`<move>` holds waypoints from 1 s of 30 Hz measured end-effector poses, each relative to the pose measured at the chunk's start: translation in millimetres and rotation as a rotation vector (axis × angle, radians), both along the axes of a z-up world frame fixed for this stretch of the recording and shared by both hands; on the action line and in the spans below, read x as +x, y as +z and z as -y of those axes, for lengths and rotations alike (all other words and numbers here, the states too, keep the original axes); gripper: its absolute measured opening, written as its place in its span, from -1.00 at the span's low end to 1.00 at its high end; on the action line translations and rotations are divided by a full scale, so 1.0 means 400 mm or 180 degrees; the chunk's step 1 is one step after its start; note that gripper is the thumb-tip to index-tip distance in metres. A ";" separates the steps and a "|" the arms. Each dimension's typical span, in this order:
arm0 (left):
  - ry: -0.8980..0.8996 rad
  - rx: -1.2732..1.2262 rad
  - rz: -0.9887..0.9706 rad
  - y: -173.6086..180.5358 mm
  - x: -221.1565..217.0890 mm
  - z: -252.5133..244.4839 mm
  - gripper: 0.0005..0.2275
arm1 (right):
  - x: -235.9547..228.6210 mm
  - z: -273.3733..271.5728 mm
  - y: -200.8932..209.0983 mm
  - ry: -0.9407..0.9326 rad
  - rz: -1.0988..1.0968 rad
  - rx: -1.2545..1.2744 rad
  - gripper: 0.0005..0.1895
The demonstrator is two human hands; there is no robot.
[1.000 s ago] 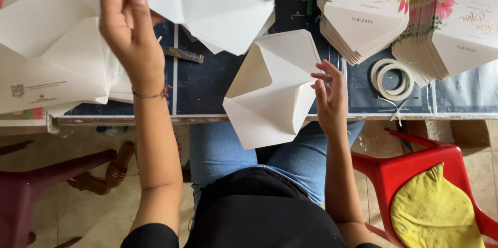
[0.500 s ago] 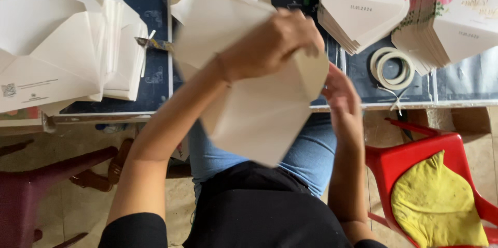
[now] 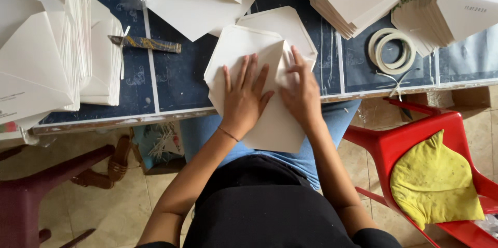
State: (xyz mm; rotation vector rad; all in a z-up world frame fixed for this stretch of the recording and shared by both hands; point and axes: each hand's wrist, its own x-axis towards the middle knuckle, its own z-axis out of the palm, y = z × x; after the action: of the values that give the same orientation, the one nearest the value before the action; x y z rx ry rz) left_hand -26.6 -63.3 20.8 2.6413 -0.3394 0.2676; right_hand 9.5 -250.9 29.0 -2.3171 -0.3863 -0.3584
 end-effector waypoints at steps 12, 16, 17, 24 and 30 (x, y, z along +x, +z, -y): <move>0.0322 -0.0452 0.0021 -0.020 0.049 0.023 -0.51 | -0.009 -0.015 -0.024 0.0578 -0.0355 -0.0611 -0.23; 0.0700 -0.0705 0.0226 -0.015 0.069 0.045 -0.78 | -0.010 -0.011 0.055 0.0293 -0.0765 0.0753 -0.50; 0.0697 -0.0704 0.0230 -0.017 0.069 0.042 -0.78 | 0.000 -0.009 0.062 0.0291 -0.0760 0.0754 -0.50; 0.0561 -0.1171 0.0234 -0.015 0.070 0.027 -0.75 | 0.048 0.015 0.010 0.0218 -0.0387 0.0656 -0.67; 0.0316 -0.1660 0.0144 0.006 0.056 0.008 -0.76 | 0.162 0.059 0.012 -0.0129 -0.0996 0.0772 -0.73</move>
State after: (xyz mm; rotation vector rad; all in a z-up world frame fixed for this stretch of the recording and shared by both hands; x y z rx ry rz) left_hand -4.4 -66.3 23.0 2.1417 -0.1280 0.3894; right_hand 74.4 -274.4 33.9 -2.0996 -0.1327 -0.0541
